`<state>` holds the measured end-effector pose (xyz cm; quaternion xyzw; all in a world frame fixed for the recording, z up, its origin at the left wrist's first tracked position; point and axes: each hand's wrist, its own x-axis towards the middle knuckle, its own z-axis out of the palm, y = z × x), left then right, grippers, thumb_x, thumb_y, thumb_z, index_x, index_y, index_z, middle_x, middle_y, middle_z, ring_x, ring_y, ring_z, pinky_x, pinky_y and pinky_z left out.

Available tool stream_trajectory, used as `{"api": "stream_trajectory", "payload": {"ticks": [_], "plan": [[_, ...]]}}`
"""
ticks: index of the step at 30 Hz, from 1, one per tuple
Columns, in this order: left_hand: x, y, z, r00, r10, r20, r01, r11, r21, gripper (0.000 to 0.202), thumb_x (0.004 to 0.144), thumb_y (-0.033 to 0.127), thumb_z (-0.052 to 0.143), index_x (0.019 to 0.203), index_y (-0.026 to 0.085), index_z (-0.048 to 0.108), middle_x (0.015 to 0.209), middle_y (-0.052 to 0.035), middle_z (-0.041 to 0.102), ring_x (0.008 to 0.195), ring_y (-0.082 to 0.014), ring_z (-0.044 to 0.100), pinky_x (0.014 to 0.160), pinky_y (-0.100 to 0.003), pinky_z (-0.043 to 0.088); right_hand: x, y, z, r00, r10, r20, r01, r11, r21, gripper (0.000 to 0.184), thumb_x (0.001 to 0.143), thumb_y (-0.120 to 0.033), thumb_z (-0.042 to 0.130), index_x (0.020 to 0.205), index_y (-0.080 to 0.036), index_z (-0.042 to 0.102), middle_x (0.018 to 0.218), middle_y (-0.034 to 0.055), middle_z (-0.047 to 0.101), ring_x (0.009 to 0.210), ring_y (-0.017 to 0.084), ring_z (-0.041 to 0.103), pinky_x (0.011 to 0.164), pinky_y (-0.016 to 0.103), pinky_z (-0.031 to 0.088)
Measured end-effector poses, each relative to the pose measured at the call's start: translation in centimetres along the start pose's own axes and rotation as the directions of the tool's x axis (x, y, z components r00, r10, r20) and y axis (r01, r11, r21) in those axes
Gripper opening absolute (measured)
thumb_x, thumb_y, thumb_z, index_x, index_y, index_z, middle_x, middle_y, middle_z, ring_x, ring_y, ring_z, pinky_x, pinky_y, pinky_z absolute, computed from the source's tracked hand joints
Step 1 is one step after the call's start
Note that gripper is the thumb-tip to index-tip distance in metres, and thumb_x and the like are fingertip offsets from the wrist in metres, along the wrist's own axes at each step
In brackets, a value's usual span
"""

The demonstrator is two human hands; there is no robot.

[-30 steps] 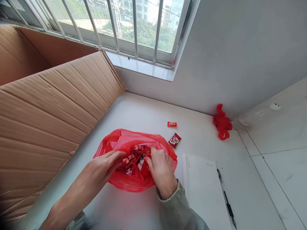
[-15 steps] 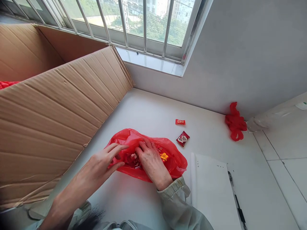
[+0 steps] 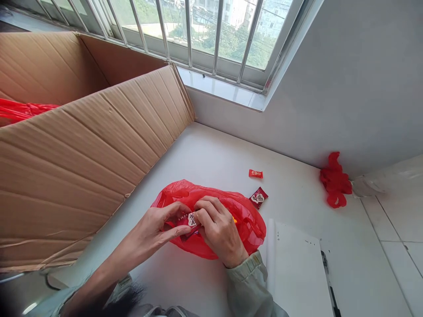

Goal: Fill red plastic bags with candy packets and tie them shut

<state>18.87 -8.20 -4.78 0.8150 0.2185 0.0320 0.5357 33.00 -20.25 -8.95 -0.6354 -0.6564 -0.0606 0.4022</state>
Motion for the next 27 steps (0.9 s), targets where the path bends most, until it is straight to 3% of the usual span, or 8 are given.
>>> {"api": "stream_trajectory", "payload": {"ticks": [5,8,10,12,15,20,23,27], "plan": [[-0.2,-0.6,-0.4,0.999,-0.037,-0.027,0.032,0.989,-0.147,0.002,0.086,0.022,0.061,0.087,0.023,0.059,0.075,0.0082,0.069,0.070,-0.0114,0.065,0.065,-0.020,0.048,-0.2,0.3,-1.0,0.963,0.225,0.149,-0.250,0.951,0.182,0.043,0.077,0.002,0.047,0.113,-0.020,0.051,0.117,0.0080,0.058,0.109,0.020,0.056,0.085,0.034,0.053],[-0.6,-0.3,-0.8,0.978,0.027,-0.208,-0.009,0.996,0.087,0.004,0.088,0.023,0.060,0.091,0.025,0.060,0.077,0.0089,0.069,0.070,-0.0111,0.065,0.065,-0.021,0.045,0.0,0.7,-2.0,0.912,0.387,0.134,-0.409,0.865,0.289,0.040,0.084,0.000,0.041,0.113,-0.022,0.055,0.105,0.0025,0.065,0.097,0.014,0.063,0.085,0.028,0.053],[-0.7,0.0,-0.8,0.925,0.127,-0.359,-0.010,0.950,0.312,0.007,0.091,0.025,0.057,0.096,0.026,0.061,0.082,0.0084,0.070,0.070,-0.0117,0.065,0.064,-0.022,0.043,0.1,0.9,-2.3,0.883,0.463,0.079,-0.466,0.843,0.269,0.031,0.089,-0.004,0.041,0.104,-0.022,0.061,0.100,0.0008,0.068,0.093,0.014,0.064,0.083,0.027,0.053],[-0.7,0.1,-0.6,0.883,0.219,-0.416,0.001,0.884,0.467,0.010,0.094,0.026,0.052,0.100,0.026,0.060,0.088,0.0075,0.072,0.071,-0.0126,0.066,0.064,-0.024,0.042,0.1,1.1,-2.1,0.868,0.488,0.093,-0.496,0.844,0.205,0.027,0.090,-0.007,0.044,0.099,-0.023,0.064,0.098,0.0006,0.069,0.093,0.015,0.064,0.081,0.027,0.053],[-0.7,0.1,0.1,0.886,0.287,-0.365,-0.031,0.821,0.569,0.018,0.098,0.026,0.044,0.105,0.026,0.060,0.095,0.0054,0.073,0.077,-0.0147,0.068,0.066,-0.025,0.043,-0.3,1.6,-1.3,0.836,0.515,0.187,-0.535,0.841,0.074,0.024,0.090,-0.010,0.048,0.097,-0.023,0.067,0.098,0.0021,0.070,0.093,0.018,0.065,0.081,0.031,0.051],[-0.8,-0.2,0.9,0.898,0.327,-0.294,-0.068,0.763,0.642,0.021,0.099,0.022,0.040,0.106,0.024,0.060,0.100,0.0016,0.074,0.080,-0.0160,0.070,0.063,-0.024,0.044,-0.3,1.8,-0.8,0.801,0.570,0.183,-0.581,0.814,0.008,0.024,0.094,-0.014,0.045,0.100,-0.021,0.068,0.102,0.0070,0.070,0.095,0.021,0.065,0.083,0.035,0.050],[-0.7,0.0,1.2,0.934,0.271,-0.234,-0.078,0.791,0.607,0.021,0.099,0.022,0.039,0.100,0.024,0.060,0.091,0.0030,0.073,0.073,-0.0147,0.069,0.060,-0.024,0.043,0.4,1.1,-1.6,0.820,0.517,0.247,-0.568,0.789,0.233,0.026,0.097,-0.018,0.043,0.109,-0.023,0.065,0.107,0.0035,0.070,0.098,0.016,0.065,0.086,0.029,0.051],[-0.4,0.3,1.1,0.957,0.211,-0.197,-0.097,0.878,0.469,0.017,0.098,0.026,0.042,0.095,0.026,0.059,0.085,0.0069,0.071,0.069,-0.0120,0.066,0.061,-0.022,0.044,1.2,0.4,-2.4,0.831,0.407,0.379,-0.556,0.619,0.555,0.022,0.093,-0.024,0.053,0.113,-0.022,0.063,0.107,0.0024,0.069,0.094,0.015,0.065,0.081,0.027,0.053]]}}
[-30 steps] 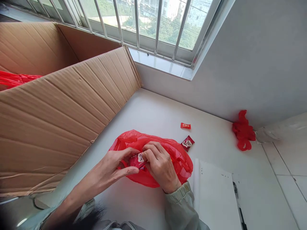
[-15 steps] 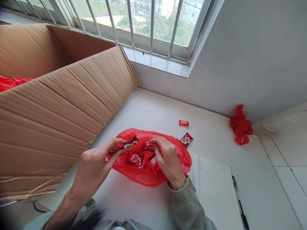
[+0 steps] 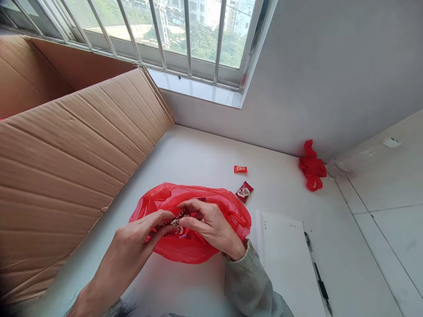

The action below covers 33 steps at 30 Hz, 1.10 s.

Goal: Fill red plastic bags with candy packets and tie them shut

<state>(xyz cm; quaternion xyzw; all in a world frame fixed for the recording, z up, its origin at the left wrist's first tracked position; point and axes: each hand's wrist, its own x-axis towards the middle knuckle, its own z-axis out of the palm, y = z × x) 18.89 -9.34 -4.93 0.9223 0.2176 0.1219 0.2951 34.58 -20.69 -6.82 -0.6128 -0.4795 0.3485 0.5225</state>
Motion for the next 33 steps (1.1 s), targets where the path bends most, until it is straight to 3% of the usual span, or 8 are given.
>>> {"api": "stream_trajectory", "payload": {"ticks": [5,11,13,16,19,24,28,33], "plan": [[0.5,-0.4,-0.5,0.999,-0.025,0.035,0.032,0.975,-0.220,0.010,0.092,0.027,0.056,0.099,0.030,0.061,0.086,0.0106,0.072,0.074,-0.0097,0.068,0.068,-0.018,0.048,-0.1,-0.3,0.0,0.995,-0.041,-0.089,0.039,0.999,-0.024,0.006,0.085,-0.022,0.065,0.086,-0.018,0.069,0.082,-0.0003,0.069,0.074,0.013,0.063,0.068,0.024,0.051],[0.4,0.3,-1.0,0.995,0.059,0.077,-0.033,0.950,-0.311,0.010,0.090,0.032,0.060,0.084,0.026,0.066,0.072,0.0102,0.070,0.060,-0.0088,0.063,0.059,-0.018,0.046,-2.1,-3.3,-1.8,0.976,-0.070,-0.208,0.079,0.996,0.035,0.007,0.083,-0.025,0.069,0.088,-0.021,0.070,0.082,0.0008,0.072,0.076,0.015,0.067,0.070,0.026,0.054],[0.1,0.3,-1.3,0.997,0.075,-0.024,-0.079,0.976,-0.204,0.014,0.093,0.030,0.057,0.083,0.025,0.065,0.072,0.0102,0.069,0.059,-0.0081,0.061,0.059,-0.019,0.044,-3.3,-3.4,-3.9,0.893,-0.053,-0.447,0.079,0.996,0.040,0.009,0.083,-0.028,0.068,0.091,-0.023,0.069,0.085,0.0010,0.073,0.079,0.015,0.068,0.073,0.028,0.055],[-0.4,-0.2,-1.7,0.984,0.112,-0.137,-0.115,0.993,-0.015,0.011,0.095,0.026,0.054,0.090,0.025,0.063,0.083,0.0083,0.070,0.070,-0.0096,0.063,0.068,-0.021,0.045,-5.3,-1.4,-8.3,0.610,-0.028,-0.792,-0.076,0.993,-0.094,0.019,0.079,-0.036,0.072,0.090,-0.022,0.069,0.087,0.0023,0.072,0.078,0.016,0.067,0.072,0.028,0.053],[-0.9,-0.7,-2.1,0.949,0.201,-0.241,-0.170,0.975,0.143,0.009,0.094,0.021,0.054,0.097,0.024,0.062,0.087,0.0037,0.068,0.085,-0.0149,0.059,0.077,-0.025,0.046,-7.0,2.1,-12.2,0.543,0.116,-0.832,-0.453,0.874,-0.174,0.036,0.075,-0.050,0.069,0.095,-0.021,0.070,0.095,0.0078,0.073,0.085,0.022,0.067,0.080,0.036,0.050],[-1.1,-0.4,-2.6,0.883,0.309,-0.354,-0.218,0.937,0.274,0.013,0.089,0.015,0.060,0.095,0.024,0.068,0.116,-0.0069,0.058,0.115,-0.0284,0.045,0.097,-0.044,0.042,-7.8,6.2,-14.4,0.594,0.231,-0.770,-0.610,0.754,-0.243,0.051,0.072,-0.055,0.064,0.103,-0.015,0.070,0.091,0.0125,0.074,0.084,0.028,0.068,0.077,0.041,0.050],[-1.7,-0.4,-1.9,0.880,0.403,-0.251,-0.303,0.884,0.355,0.014,0.090,0.013,0.057,0.095,0.020,0.069,0.126,-0.0099,0.054,0.128,-0.0326,0.038,0.100,-0.046,0.042,-7.0,4.0,-12.7,0.580,0.140,-0.802,-0.634,0.696,-0.337,0.050,0.073,-0.048,0.063,0.111,-0.016,0.068,0.112,0.0155,0.069,0.093,0.030,0.065,0.082,0.045,0.047],[-2.8,-1.8,1.6,0.863,0.497,0.087,-0.486,0.774,0.406,0.032,0.086,0.027,0.065,0.116,0.017,0.063,0.120,-0.0094,0.066,0.119,-0.0322,0.051,0.095,-0.045,0.046,-4.9,-2.1,-6.1,0.808,-0.081,-0.583,-0.248,0.851,-0.462,0.019,0.089,-0.038,0.057,0.094,-0.026,0.071,0.091,0.0013,0.072,0.079,0.017,0.067,0.073,0.028,0.051]]}}
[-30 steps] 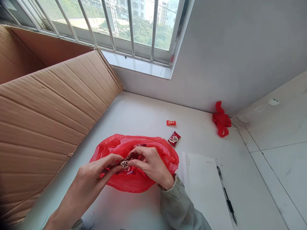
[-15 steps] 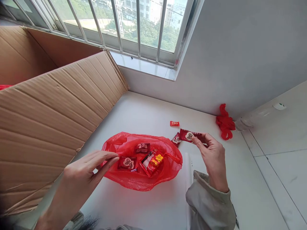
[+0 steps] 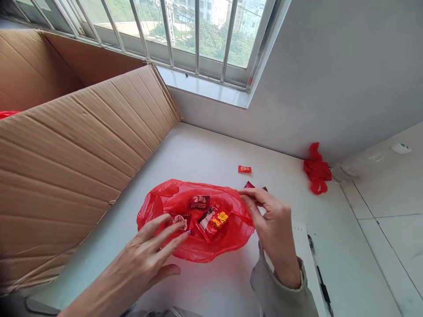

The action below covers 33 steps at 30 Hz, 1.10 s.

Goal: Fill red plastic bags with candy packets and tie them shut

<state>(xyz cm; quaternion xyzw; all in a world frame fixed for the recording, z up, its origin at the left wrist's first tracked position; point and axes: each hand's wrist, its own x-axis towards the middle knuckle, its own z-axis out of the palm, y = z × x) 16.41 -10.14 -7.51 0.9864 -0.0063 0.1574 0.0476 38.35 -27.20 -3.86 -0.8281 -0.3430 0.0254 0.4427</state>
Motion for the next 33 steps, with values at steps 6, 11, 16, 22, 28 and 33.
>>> {"api": "stream_trajectory", "payload": {"ticks": [6,11,16,22,28,33], "plan": [[-0.5,0.1,0.9,0.924,-0.029,0.381,0.061,0.996,-0.072,0.021,0.084,0.001,0.057,0.071,0.016,0.064,0.075,-0.0041,0.068,0.081,-0.0226,0.060,0.072,-0.033,0.046,-1.8,-2.1,7.7,0.789,-0.217,0.574,0.266,0.964,-0.001,0.018,0.088,-0.011,0.055,0.093,-0.023,0.067,0.093,0.0013,0.068,0.095,0.020,0.061,0.081,0.033,0.052],[0.0,0.7,-1.9,0.854,-0.075,0.514,0.224,0.946,-0.233,0.022,0.087,0.001,0.056,0.072,0.016,0.063,0.086,-0.0046,0.066,0.087,-0.0206,0.058,0.070,-0.030,0.045,-2.4,-0.8,9.3,0.732,-0.209,0.649,0.412,0.894,-0.176,0.038,0.071,-0.006,0.068,0.105,-0.022,0.064,0.119,0.0078,0.057,0.123,0.034,0.040,0.099,0.051,0.043],[0.7,0.5,-3.1,0.842,-0.064,0.536,0.294,0.887,-0.357,0.017,0.088,0.004,0.058,0.083,0.019,0.065,0.097,-0.0007,0.066,0.092,-0.0184,0.060,0.076,-0.031,0.048,-2.6,-1.2,9.1,0.749,-0.215,0.626,0.450,0.860,-0.242,0.032,0.072,-0.012,0.071,0.101,-0.024,0.065,0.120,0.0087,0.053,0.122,0.035,0.039,0.100,0.055,0.042],[1.4,-0.9,-3.8,0.992,-0.006,0.127,0.047,0.946,-0.322,0.022,0.095,0.008,0.045,0.094,0.015,0.065,0.094,-0.0047,0.065,0.093,-0.0189,0.057,0.079,-0.029,0.051,-3.7,-1.2,11.3,0.729,-0.260,0.633,0.534,0.795,-0.289,0.020,0.081,-0.002,0.054,0.090,-0.017,0.063,0.100,0.0100,0.058,0.107,0.027,0.048,0.095,0.046,0.047],[3.4,-2.0,-2.4,0.970,-0.113,-0.214,0.136,0.986,0.092,0.010,0.088,0.011,0.059,0.087,0.017,0.066,0.143,-0.0178,0.040,0.136,-0.0472,0.025,0.099,-0.066,0.034,-3.6,-1.7,10.5,0.644,-0.260,0.719,0.552,0.809,-0.203,0.033,0.074,0.004,0.055,0.099,-0.016,0.060,0.097,0.0068,0.062,0.103,0.026,0.050,0.094,0.044,0.047],[3.9,-3.6,0.1,0.967,-0.241,-0.089,0.246,0.968,0.052,0.015,0.089,0.008,0.051,0.091,0.016,0.064,0.143,-0.0219,0.039,0.110,-0.0347,0.060,0.086,-0.052,0.051,-1.6,-1.6,8.3,0.676,-0.177,0.716,0.391,0.909,-0.144,0.006,0.085,-0.014,0.060,0.087,-0.019,0.063,0.097,0.0047,0.065,0.098,0.024,0.056,0.084,0.038,0.050]]}}
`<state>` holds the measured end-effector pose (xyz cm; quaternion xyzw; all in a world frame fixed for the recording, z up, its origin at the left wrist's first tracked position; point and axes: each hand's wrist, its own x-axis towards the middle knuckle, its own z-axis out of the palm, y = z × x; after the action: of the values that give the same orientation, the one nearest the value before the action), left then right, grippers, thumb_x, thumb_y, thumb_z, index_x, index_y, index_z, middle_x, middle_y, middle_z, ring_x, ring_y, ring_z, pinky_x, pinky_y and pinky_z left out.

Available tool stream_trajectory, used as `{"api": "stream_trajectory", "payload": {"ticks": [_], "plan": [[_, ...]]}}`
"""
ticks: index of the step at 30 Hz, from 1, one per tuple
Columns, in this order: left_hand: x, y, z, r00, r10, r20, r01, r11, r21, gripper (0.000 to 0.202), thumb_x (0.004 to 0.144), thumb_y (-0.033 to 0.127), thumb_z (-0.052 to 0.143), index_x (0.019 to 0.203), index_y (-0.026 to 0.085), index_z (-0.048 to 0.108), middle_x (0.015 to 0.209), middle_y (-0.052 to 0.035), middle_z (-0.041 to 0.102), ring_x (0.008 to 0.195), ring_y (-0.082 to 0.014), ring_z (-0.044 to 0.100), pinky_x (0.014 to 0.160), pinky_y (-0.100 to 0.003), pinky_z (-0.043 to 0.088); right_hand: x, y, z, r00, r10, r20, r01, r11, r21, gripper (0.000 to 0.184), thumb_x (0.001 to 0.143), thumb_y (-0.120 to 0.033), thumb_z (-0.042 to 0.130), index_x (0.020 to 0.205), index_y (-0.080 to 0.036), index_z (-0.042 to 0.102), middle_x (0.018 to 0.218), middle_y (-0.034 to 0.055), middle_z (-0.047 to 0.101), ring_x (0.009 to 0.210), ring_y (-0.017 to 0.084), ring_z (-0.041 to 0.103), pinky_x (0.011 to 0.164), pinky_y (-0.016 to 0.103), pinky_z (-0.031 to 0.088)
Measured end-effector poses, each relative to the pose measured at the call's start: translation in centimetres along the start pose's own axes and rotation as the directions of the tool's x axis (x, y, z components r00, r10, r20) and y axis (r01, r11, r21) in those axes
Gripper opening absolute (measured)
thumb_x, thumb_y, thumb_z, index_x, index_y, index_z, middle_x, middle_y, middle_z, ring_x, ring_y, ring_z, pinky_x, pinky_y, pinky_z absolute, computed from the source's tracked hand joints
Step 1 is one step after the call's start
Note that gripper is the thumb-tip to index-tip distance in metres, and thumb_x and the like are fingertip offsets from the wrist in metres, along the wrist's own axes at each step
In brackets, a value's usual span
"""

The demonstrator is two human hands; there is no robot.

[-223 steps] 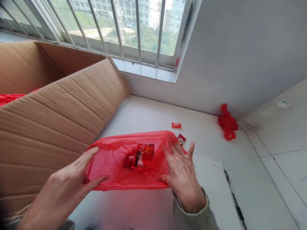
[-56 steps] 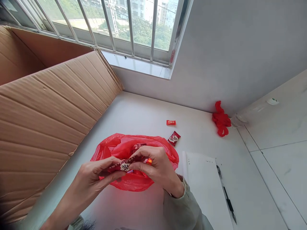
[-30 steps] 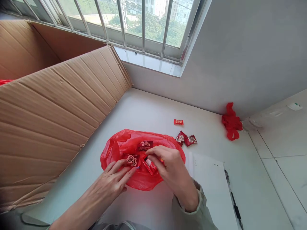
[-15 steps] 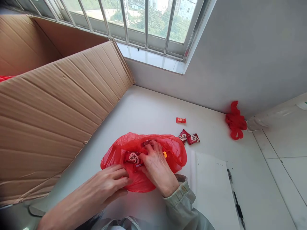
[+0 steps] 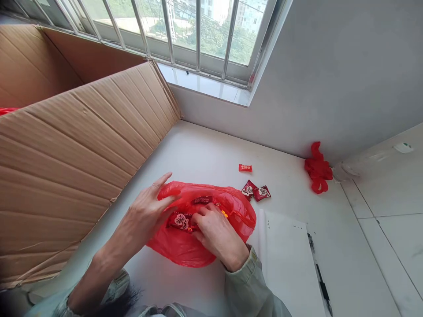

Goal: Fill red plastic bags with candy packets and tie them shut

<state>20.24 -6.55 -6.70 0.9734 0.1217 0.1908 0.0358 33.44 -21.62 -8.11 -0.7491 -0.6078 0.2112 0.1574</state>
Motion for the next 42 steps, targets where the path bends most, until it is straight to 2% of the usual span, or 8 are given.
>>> {"api": "stream_trajectory", "payload": {"ticks": [3,12,15,22,26,31,37,42], "plan": [[0.1,-0.5,0.2,0.996,-0.086,0.020,0.088,0.993,-0.076,0.030,0.088,0.002,0.043,0.112,0.015,0.057,0.133,-0.0178,0.049,0.094,-0.0247,0.066,0.072,-0.035,0.056,0.6,1.1,-0.4,0.993,0.065,-0.101,-0.050,0.988,0.149,0.022,0.092,-0.014,0.048,0.106,-0.022,0.063,0.115,0.0043,0.063,0.105,0.020,0.057,0.090,0.035,0.049],[0.6,-0.4,0.1,0.993,-0.110,-0.046,0.097,0.969,-0.226,0.037,0.092,0.005,0.037,0.126,0.016,0.047,0.124,-0.0099,0.051,0.102,-0.0204,0.061,0.081,-0.029,0.053,3.3,2.9,2.2,0.947,0.177,-0.269,-0.110,0.963,0.247,0.053,0.084,-0.007,0.051,0.136,-0.016,0.046,0.131,0.0122,0.055,0.120,0.026,0.049,0.101,0.045,0.041],[0.7,-0.6,0.0,0.991,-0.123,-0.052,0.109,0.971,-0.215,0.040,0.092,0.007,0.038,0.131,0.016,0.045,0.124,-0.0099,0.051,0.100,-0.0208,0.062,0.079,-0.030,0.054,3.2,3.2,2.4,0.942,0.170,-0.288,-0.079,0.950,0.303,0.052,0.080,-0.007,0.057,0.130,-0.019,0.049,0.124,0.0081,0.059,0.112,0.022,0.054,0.095,0.038,0.045],[0.9,-0.3,-0.5,0.995,-0.091,-0.048,0.075,0.963,-0.260,0.035,0.095,0.009,0.038,0.128,0.015,0.047,0.126,-0.0094,0.050,0.104,-0.0185,0.062,0.081,-0.026,0.054,2.8,3.0,1.8,0.933,0.126,-0.337,0.020,0.918,0.397,0.017,0.083,-0.009,0.055,0.092,-0.021,0.063,0.089,-0.0008,0.067,0.082,0.015,0.060,0.071,0.026,0.046],[0.7,-0.1,-0.7,0.998,-0.066,-0.024,0.058,0.964,-0.259,0.038,0.095,0.010,0.038,0.132,0.017,0.044,0.127,-0.0091,0.050,0.106,-0.0197,0.062,0.078,-0.027,0.055,2.7,2.8,1.6,0.923,0.102,-0.371,0.053,0.922,0.385,0.018,0.089,-0.012,0.048,0.092,-0.021,0.063,0.087,-0.0007,0.067,0.079,0.014,0.060,0.069,0.025,0.045],[0.4,-0.2,-1.2,0.998,-0.055,-0.033,0.044,0.966,-0.255,0.034,0.095,0.009,0.037,0.126,0.016,0.048,0.127,-0.0095,0.050,0.107,-0.0200,0.061,0.083,-0.028,0.054,2.1,3.2,1.8,0.925,0.050,-0.377,0.059,0.960,0.273,0.029,0.079,0.000,0.042,0.085,-0.020,0.063,0.094,0.0036,0.065,0.081,0.017,0.058,0.069,0.028,0.042],[0.2,0.3,-1.4,0.999,-0.031,-0.012,0.026,0.962,-0.270,0.033,0.094,0.007,0.038,0.123,0.018,0.048,0.126,-0.0085,0.050,0.101,-0.0191,0.063,0.079,-0.028,0.055,1.0,3.8,0.6,0.928,0.050,-0.369,0.053,0.963,0.264,0.057,0.071,0.008,0.035,0.112,-0.023,0.059,0.109,0.0024,0.066,0.097,0.017,0.061,0.081,0.029,0.046],[0.2,0.5,-1.5,0.999,-0.030,0.016,0.033,0.950,-0.311,0.048,0.093,0.004,0.038,0.137,0.022,0.038,0.128,-0.0077,0.049,0.108,-0.0186,0.060,0.087,-0.029,0.053,1.5,1.2,0.9,0.936,-0.040,-0.349,0.122,0.969,0.216,0.028,0.088,-0.005,0.046,0.103,-0.023,0.061,0.105,0.0018,0.065,0.099,0.018,0.057,0.084,0.030,0.047]]}}
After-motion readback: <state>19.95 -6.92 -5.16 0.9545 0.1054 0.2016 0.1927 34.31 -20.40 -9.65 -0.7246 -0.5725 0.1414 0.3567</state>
